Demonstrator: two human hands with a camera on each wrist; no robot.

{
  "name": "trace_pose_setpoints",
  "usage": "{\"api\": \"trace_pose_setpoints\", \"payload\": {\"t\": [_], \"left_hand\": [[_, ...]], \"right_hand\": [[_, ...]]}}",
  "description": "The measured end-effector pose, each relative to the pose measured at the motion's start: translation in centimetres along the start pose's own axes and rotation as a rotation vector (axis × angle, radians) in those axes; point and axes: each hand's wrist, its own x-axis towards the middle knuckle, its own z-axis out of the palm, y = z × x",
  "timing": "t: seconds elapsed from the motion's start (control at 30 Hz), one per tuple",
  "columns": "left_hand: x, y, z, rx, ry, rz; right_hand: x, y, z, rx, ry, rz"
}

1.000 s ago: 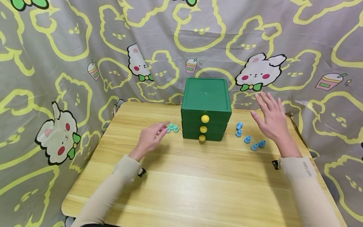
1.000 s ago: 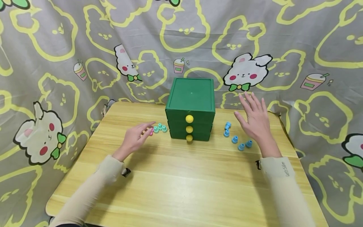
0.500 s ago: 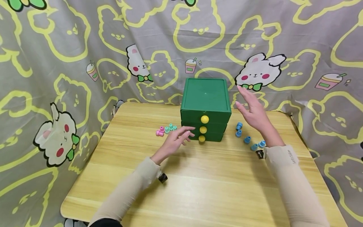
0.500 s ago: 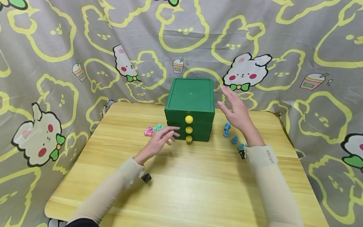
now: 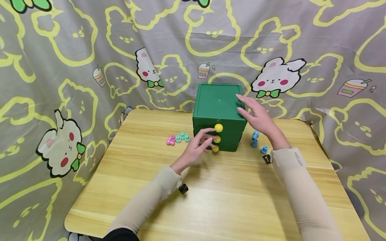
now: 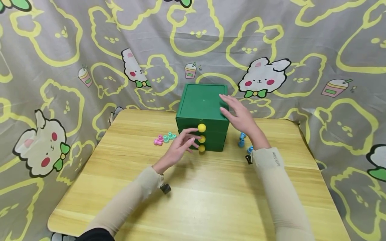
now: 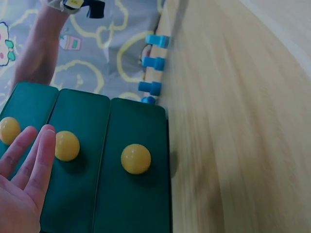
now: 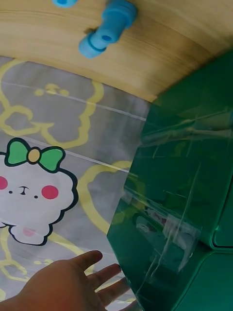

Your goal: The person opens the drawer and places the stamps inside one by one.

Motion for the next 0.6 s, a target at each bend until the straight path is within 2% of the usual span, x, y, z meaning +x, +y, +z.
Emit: {"api": "trace_pose_setpoints", "payload": {"t": [0.37, 0.6], "left_hand": [[1.6, 0.1, 1.0, -0.053, 0.003, 0.010], [2.6, 0.0, 1.8, -0.111, 0.012, -0.008]], "right_hand": [[1.5, 0.2, 0.3, 0.003, -0.008, 0.029], [1.8, 0.6, 0.4, 0.044, -0.067, 0.056]]}}
